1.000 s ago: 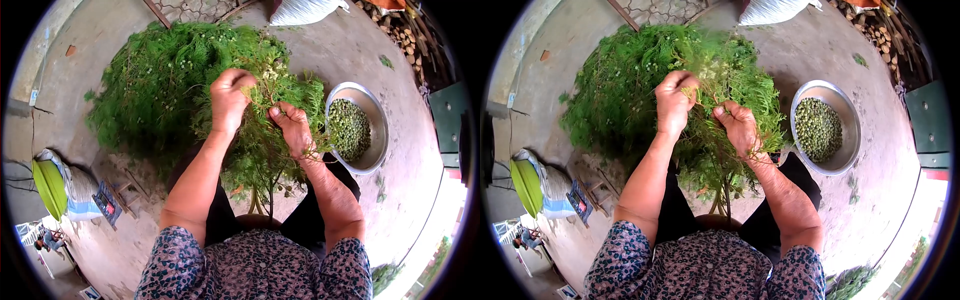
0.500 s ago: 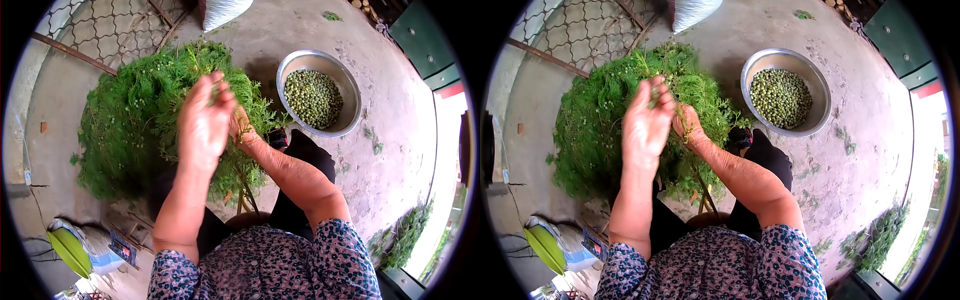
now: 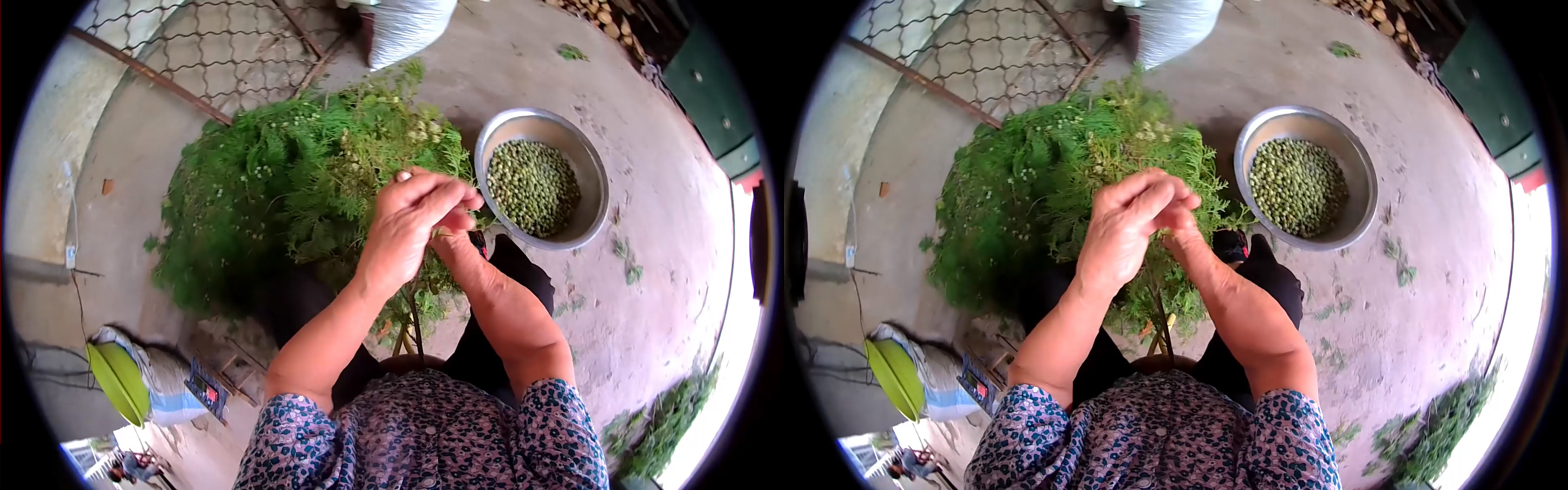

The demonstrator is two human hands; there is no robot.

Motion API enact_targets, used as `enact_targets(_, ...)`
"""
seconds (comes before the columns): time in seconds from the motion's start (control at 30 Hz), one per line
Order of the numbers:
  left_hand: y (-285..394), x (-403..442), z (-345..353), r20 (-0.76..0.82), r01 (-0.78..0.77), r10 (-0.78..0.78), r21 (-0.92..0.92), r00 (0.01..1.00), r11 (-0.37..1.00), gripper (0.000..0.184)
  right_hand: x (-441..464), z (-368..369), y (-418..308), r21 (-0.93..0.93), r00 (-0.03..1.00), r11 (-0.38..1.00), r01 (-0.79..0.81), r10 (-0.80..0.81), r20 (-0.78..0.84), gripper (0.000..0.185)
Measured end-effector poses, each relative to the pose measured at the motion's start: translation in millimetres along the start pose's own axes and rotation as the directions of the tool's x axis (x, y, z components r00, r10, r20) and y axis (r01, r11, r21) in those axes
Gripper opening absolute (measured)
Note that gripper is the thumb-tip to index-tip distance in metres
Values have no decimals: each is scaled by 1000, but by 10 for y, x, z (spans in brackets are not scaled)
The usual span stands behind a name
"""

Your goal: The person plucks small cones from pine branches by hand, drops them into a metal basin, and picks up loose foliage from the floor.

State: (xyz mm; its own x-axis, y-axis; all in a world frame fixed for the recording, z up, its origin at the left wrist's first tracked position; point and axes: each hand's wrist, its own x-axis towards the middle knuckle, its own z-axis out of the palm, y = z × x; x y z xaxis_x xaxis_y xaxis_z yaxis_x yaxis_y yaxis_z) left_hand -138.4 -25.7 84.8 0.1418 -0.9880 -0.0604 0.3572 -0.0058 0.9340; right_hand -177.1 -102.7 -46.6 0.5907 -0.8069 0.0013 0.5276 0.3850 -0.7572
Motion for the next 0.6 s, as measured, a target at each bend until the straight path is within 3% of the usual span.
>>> enact_targets(0.03,-4,-81,-112,-31,-10,10,-7,999,1000,18,3,81,-93,273,992,958,-92,65,108,23)
enact_targets(0.07,16,-183,-217,-66,-18,17,-14,998,1000,18,-78,158,-196,131,990,981,-143,143,4,21)
enact_targets(0.1,114,-309,-285,-114,-32,31,-10,993,999,18,-54,186,-177,-94,993,991,-94,87,-83,20)
enact_targets(0.13,240,-470,-362,-168,-33,53,118,984,992,17,-45,265,-207,-315,988,947,-55,7,-153,20)
enact_targets(0.17,287,-667,-409,-287,-71,155,281,945,957,17,-95,297,-298,-296,985,949,-104,58,-159,21)
enact_targets(0.2,253,-901,-472,-413,-103,228,303,882,947,17,-180,346,-448,-278,979,948,-159,114,-171,23)
enact_targets(0.23,226,-1182,-534,-498,-60,211,302,841,951,16,-112,181,-342,-487,996,872,-50,5,-94,27)
enact_targets(0.27,151,-1515,-648,-495,20,139,302,857,953,16,-111,157,-307,-482,995,875,-51,5,-95,27)
enact_targets(0.3,120,-1844,-667,-512,196,-13,305,859,932,17,-124,140,-299,-568,989,823,-8,-78,-128,29)
enact_targets(0.37,119,-2376,-692,-466,478,-258,449,846,755,14,-96,123,-193,-682,944,724,101,-287,-164,33)
enact_targets(0.4,120,-2538,-653,-493,530,-287,471,821,705,13,-120,167,-240,-680,942,725,106,-292,-163,33)
enact_targets(0.47,118,-2588,-608,-480,401,-134,512,867,760,14,-209,306,-425,-667,988,739,-94,-16,-157,48)
enact_targets(0.53,160,-2313,-565,-486,227,75,532,871,816,14,-263,520,-498,-704,990,705,-92,-9,-139,53)
enact_targets(0.6,27,-1938,-766,-336,-19,328,672,883,740,12,-285,632,-459,-751,988,651,-109,-11,-153,54)
